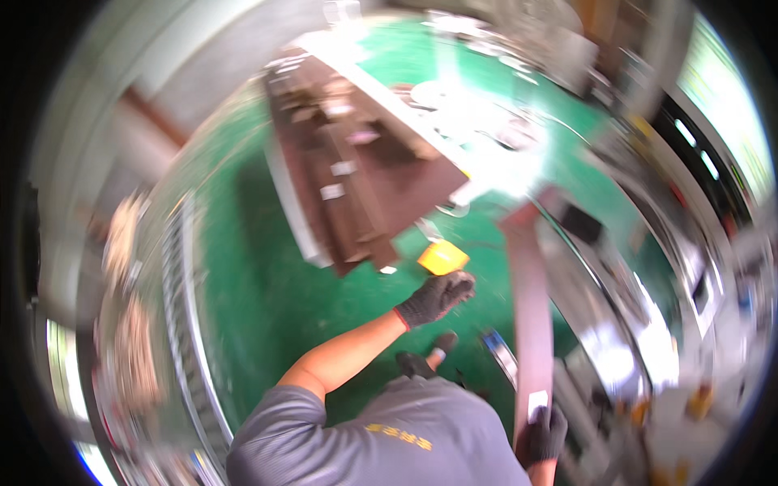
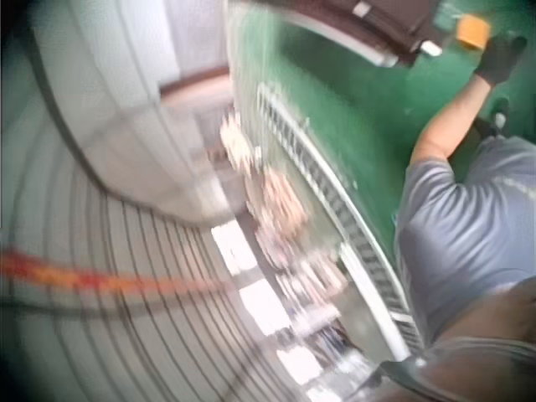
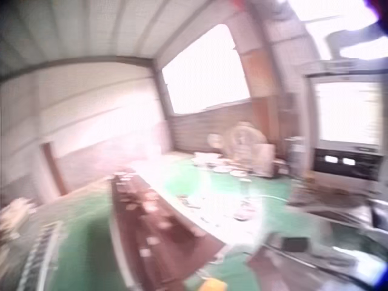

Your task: The person feeds dark brown wood boards into a large industrial edge-banding machine, one by one, picking them up from a stack on a table and placing them on the machine's conveyor track. After each board passes through, the person retrieves it and returns it to a separate stack on the table.

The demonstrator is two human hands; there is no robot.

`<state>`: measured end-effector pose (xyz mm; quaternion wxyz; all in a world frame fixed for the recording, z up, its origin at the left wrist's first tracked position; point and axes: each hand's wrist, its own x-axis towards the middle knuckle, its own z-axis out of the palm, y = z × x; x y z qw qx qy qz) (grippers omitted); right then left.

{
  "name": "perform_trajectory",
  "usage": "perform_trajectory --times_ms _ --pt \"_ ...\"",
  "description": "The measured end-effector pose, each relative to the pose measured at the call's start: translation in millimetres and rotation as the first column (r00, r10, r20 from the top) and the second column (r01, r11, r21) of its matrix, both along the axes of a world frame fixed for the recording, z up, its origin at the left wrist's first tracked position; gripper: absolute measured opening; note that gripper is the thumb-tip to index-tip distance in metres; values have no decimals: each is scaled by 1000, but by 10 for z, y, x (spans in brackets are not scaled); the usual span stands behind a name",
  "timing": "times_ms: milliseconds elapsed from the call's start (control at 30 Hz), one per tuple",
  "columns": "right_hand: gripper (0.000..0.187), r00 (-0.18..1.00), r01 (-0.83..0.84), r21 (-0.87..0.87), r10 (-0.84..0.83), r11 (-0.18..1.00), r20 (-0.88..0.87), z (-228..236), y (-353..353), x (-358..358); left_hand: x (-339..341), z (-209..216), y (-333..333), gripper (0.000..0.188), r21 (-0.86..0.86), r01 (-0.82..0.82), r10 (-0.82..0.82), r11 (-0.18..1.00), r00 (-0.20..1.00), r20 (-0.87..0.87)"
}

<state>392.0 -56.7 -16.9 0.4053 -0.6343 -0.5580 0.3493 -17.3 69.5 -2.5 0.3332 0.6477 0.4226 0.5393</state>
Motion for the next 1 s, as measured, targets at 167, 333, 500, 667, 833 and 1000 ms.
perform_trajectory --times_ms 167,333,500,667,833,1000 --pt "33 969 229 -333 -182 915 169 -832 -2493 -801 698 -1326 -1328 46 -525 466 -439 712 879 186" --pt "39 843 536 -430 -430 726 325 -1030 -3444 -730 1972 -1488 -1642 40 -699 508 -630 503 770 106" --pt "49 693 719 -392 -549 574 467 -1371 -3805 -814 2857 -1618 -1963 90 -729 518 -728 448 685 38" --pt "21 668 603 -219 -335 767 665 -1816 -3832 -671 3195 -1804 -2036 97 -660 564 -732 497 681 31" --pt "17 668 584 -220 -309 782 677 -1878 -3829 -351 3394 -2148 -2101 97 -544 625 -734 560 678 23" --pt "21 725 588 -274 -346 761 595 -1738 -3836 -68 3634 -1914 -2201 91 -651 652 -728 389 651 216"
